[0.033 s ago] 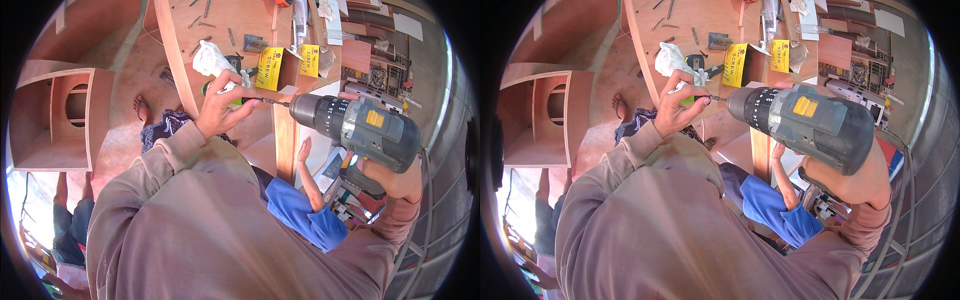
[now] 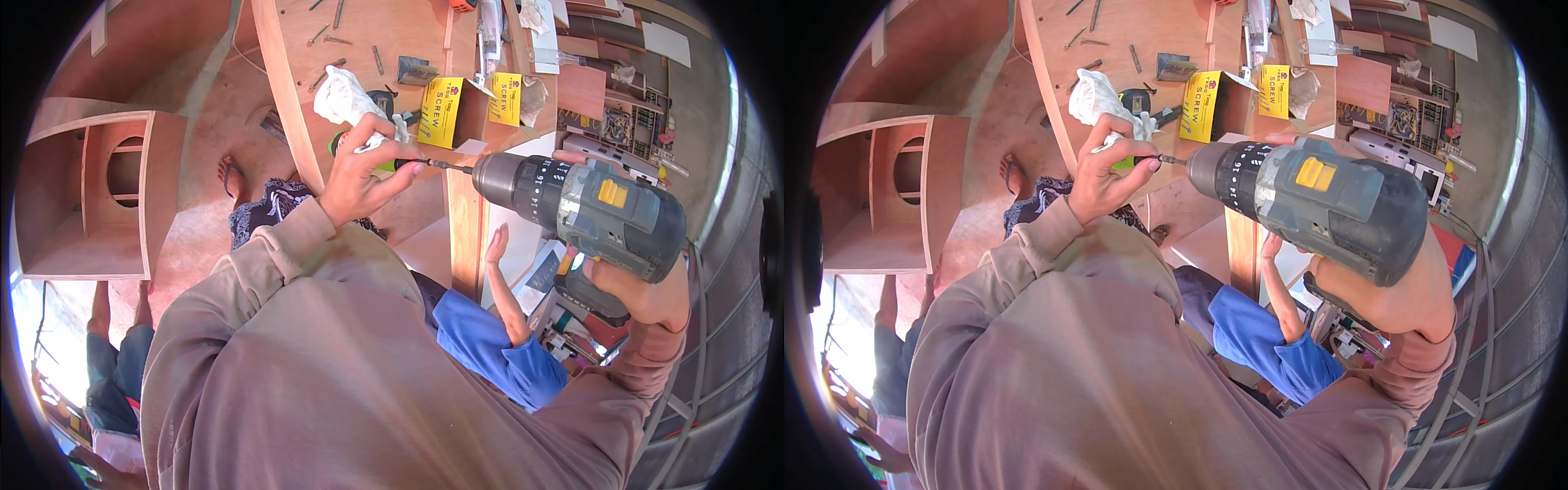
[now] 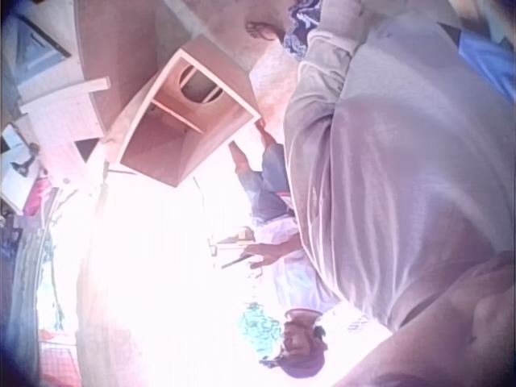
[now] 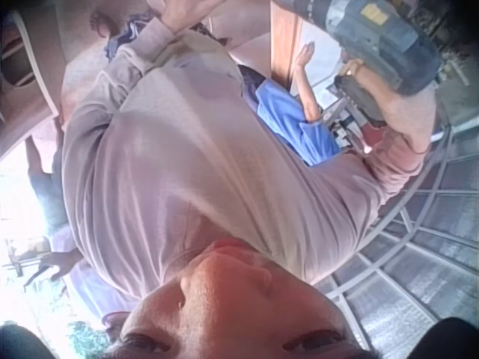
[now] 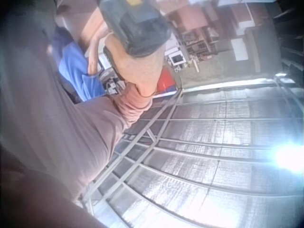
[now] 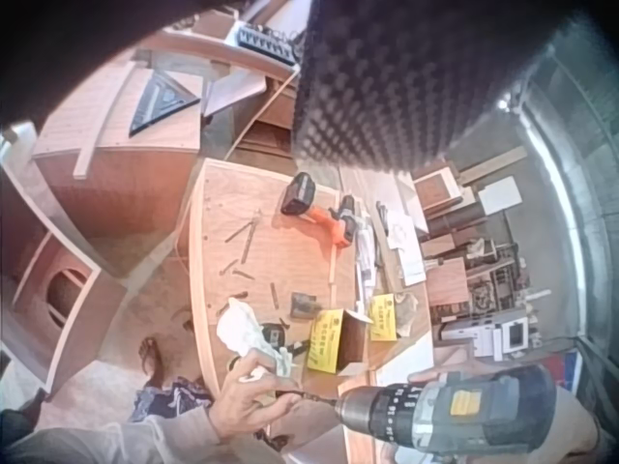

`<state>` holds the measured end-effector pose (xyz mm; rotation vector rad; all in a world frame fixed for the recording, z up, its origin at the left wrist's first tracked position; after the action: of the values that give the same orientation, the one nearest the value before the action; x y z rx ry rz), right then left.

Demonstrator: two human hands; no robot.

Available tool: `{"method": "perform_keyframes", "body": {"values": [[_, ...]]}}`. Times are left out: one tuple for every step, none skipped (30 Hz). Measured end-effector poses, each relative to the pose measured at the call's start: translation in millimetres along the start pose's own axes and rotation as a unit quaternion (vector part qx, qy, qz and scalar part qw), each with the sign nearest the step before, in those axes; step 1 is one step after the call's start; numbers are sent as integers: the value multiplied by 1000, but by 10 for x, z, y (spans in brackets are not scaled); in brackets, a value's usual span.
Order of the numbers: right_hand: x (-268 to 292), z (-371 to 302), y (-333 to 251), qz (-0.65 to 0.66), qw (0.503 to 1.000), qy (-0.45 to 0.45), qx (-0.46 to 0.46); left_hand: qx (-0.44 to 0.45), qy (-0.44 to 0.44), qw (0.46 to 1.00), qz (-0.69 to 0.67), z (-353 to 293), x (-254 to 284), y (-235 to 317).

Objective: The person handles a small green bottle and a white cloth, then uses a cordless drill to drive screws into a wooden cabinet. The person also picks up a screw from the floor and continues drilling into the cabinet.

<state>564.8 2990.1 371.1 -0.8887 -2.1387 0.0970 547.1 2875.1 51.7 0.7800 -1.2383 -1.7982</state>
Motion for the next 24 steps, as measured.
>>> {"method": "perform_keyframes", "body": {"values": [[-1,-4,-2,3,1000,1,7,-4,1,1000,1,3,-4,-4],[-8,36,-57,-36,996,-20,80,-7,2,1000,1,7,-5,-6],[-20,33,-77,-87,989,-22,118,-13,6,1000,2,34,-3,-28],[-13,33,-51,-71,991,-16,113,-14,5,1000,5,24,-9,-23],[-4,0,8,-66,995,4,69,-11,4,1000,6,28,-10,-36],[12,-17,45,-65,997,11,51,-9,4,1000,4,28,-16,-42],[27,-50,83,-66,997,26,29,-10,4,1000,5,26,-19,-42],[32,-68,97,-71,997,27,34,-11,5,1000,5,26,-16,-42],[26,-81,87,-99,993,18,63,-13,5,1000,5,25,-14,-39],[17,-91,78,-127,988,11,92,-12,6,1000,4,24,-14,-40],[-2,-81,59,-176,974,-5,145,-11,7,1000,3,23,-14,-41],[-20,-86,52,-204,963,-13,177,-10,8,1000,1,24,-15,-41],[-34,-82,47,-231,950,-19,210,-10,8,1000,2,26,-18,-42],[-33,-82,48,-237,945,-16,223,-10,7,1000,3,25,-19,-42],[-35,-86,40,-245,941,-16,233,-10,7,1000,4,26,-21,-44],[-40,-91,30,-252,937,-16,243,-10,9,1000,4,27,-22,-44],[-45,-95,14,-261,932,-18,251,-11,10,1000,3,28,-24,-44],[-44,-98,12,-253,939,-16,233,-11,12,1000,3,28,-23,-44],[-32,-88,11,-244,945,-14,216,-12,11,1000,3,28,-23,-43],[-25,-93,28,-218,960,-7,173,-13,11,1000,3,29,-23,-43],[-23,-78,18,-215,961,-9,172,-14,11,1000,2,29,-23,-41],[-26,-69,9,-212,962,-10,171,-14,11,1000,3,28,-24,-39],[-35,-43,-26,-231,949,-20,212,-14,12,1000,3,28,-24,-37],[-48,-42,-45,-236,944,-24,229,-14,12,1000,3,28,-24,-37]]}}
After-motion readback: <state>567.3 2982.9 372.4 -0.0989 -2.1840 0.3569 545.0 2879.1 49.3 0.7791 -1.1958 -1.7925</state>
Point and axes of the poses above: each hand's wrist, its own z-axis towards the middle knuckle, its own x-axis out of the back of the hand, y = z × x, the point moved 6 cm from there along z, towards the middle knuckle, and after that the axes turned 5 degrees about z, right-handed, at the moved point
